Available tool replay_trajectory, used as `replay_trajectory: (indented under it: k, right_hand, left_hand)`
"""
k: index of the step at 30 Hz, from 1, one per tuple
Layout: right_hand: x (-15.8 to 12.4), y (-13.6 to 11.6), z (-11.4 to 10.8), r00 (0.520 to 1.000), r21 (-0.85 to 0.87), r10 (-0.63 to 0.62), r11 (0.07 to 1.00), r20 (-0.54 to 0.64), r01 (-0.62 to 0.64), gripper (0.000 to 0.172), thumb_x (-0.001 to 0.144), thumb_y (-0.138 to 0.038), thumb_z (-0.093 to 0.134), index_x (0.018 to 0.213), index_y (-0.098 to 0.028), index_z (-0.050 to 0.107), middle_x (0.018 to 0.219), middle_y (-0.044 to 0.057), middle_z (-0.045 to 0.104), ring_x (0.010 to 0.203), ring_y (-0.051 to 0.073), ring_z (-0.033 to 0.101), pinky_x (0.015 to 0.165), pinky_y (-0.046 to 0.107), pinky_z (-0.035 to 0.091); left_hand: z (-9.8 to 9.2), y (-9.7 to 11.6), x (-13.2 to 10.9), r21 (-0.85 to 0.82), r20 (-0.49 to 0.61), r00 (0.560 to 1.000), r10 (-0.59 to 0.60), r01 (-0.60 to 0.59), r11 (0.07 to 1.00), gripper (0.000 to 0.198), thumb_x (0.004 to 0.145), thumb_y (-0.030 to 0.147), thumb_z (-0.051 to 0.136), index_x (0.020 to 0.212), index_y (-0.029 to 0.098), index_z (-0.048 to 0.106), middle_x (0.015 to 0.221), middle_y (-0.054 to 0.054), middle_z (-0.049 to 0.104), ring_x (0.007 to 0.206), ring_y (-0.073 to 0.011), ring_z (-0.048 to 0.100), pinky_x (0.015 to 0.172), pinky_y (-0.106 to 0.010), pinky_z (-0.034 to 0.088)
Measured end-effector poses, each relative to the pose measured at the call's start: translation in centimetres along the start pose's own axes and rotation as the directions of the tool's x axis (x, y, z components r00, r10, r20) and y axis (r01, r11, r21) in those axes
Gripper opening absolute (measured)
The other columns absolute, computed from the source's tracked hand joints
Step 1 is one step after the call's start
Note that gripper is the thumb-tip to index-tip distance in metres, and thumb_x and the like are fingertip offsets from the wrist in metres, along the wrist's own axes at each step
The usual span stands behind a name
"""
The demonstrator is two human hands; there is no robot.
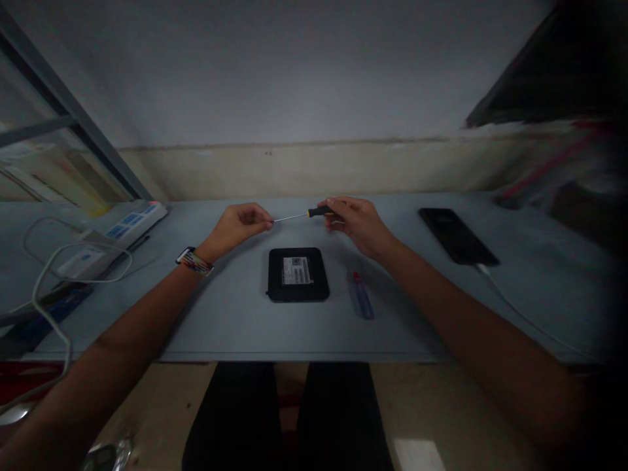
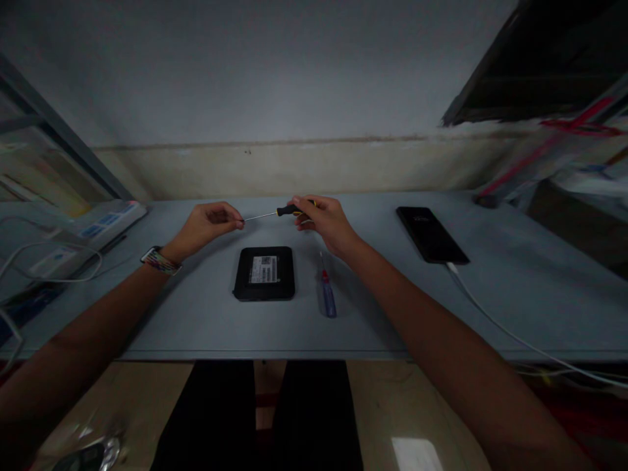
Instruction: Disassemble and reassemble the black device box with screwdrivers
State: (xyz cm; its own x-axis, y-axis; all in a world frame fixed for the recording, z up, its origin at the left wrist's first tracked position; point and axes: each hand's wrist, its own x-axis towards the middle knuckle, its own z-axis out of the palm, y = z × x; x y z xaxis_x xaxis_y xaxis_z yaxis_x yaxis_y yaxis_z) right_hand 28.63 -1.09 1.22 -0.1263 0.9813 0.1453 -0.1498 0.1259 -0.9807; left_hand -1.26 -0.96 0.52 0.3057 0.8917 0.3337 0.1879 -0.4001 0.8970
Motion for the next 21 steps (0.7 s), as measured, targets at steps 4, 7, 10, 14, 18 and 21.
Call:
replay_trajectory:
  k: [4,7,10,14,18,21]
  right_hand:
    - [0.0,-0.1,0.2,1.0,0.026,-0.026,0.999,0.006,0.026,0.042,0.07,-0.053,0.1,0.09,-0.019,0.086,0.082,0.003,0.075,0.063,0.011,0.068,0.057,0.023,0.061]
    - [-0.1,-0.2,0.5,0.999,0.095,-0.05,0.994,-0.007,0.05,0.043,0.064,-0.046,0.105,0.09,-0.02,0.082,0.077,0.0,0.074,0.062,0.011,0.07,0.061,0.025,0.064]
    - [-0.2,-0.3,0.7,0.996,0.167,-0.077,0.983,-0.034,0.081,0.045,0.059,-0.039,0.107,0.086,-0.022,0.076,0.081,-0.002,0.077,0.068,0.013,0.075,0.075,0.03,0.069]
    - [-0.4,-0.5,0.9,0.996,0.237,-0.084,0.968,-0.014,0.084,0.038,0.066,-0.036,0.103,0.086,-0.022,0.074,0.091,0.0,0.081,0.081,0.015,0.08,0.09,0.034,0.07]
    - [-0.5,-0.7,1.0,0.997,0.285,-0.068,0.956,-0.022,0.072,0.031,0.071,-0.035,0.1,0.086,-0.023,0.076,0.093,-0.001,0.081,0.087,0.017,0.082,0.093,0.034,0.069]
    - [-0.5,-0.8,1.1,0.998,0.283,-0.048,0.957,-0.041,0.057,0.027,0.073,-0.033,0.098,0.086,-0.023,0.076,0.094,-0.001,0.082,0.088,0.017,0.082,0.095,0.034,0.069]
  left_hand:
    - [0.1,-0.1,0.0,0.029,-0.03,0.999,-0.015,0.016,0.999,0.022,0.077,0.032,0.09,0.087,0.016,0.078,0.086,-0.006,0.081,0.079,-0.0152,0.075,0.078,-0.03,0.063]
    - [0.3,-0.3,0.1,0.05,-0.081,0.997,-0.011,0.015,0.999,0.022,0.076,0.032,0.091,0.084,0.016,0.078,0.086,-0.007,0.081,0.08,-0.016,0.075,0.078,-0.03,0.063]
    - [0.6,-0.5,0.1,0.059,-0.132,0.991,0.007,0.001,0.998,0.021,0.077,0.032,0.09,0.083,0.016,0.078,0.088,-0.008,0.082,0.081,-0.0166,0.075,0.081,-0.032,0.063]
    - [0.8,-0.7,0.3,0.063,-0.177,0.984,0.024,-0.013,0.998,0.019,0.079,0.031,0.088,0.086,0.016,0.078,0.09,-0.008,0.082,0.083,-0.0163,0.076,0.084,-0.032,0.063]
    - [0.9,-1.0,0.4,0.042,-0.211,0.976,0.052,-0.044,0.998,0.021,0.079,0.03,0.09,0.086,0.015,0.076,0.091,-0.009,0.081,0.084,-0.0166,0.076,0.086,-0.033,0.064]
    - [0.9,-1.0,0.5,0.039,-0.225,0.971,0.082,-0.075,0.996,0.026,0.079,0.034,0.091,0.087,0.016,0.074,0.091,-0.008,0.08,0.086,-0.0176,0.076,0.088,-0.034,0.064]
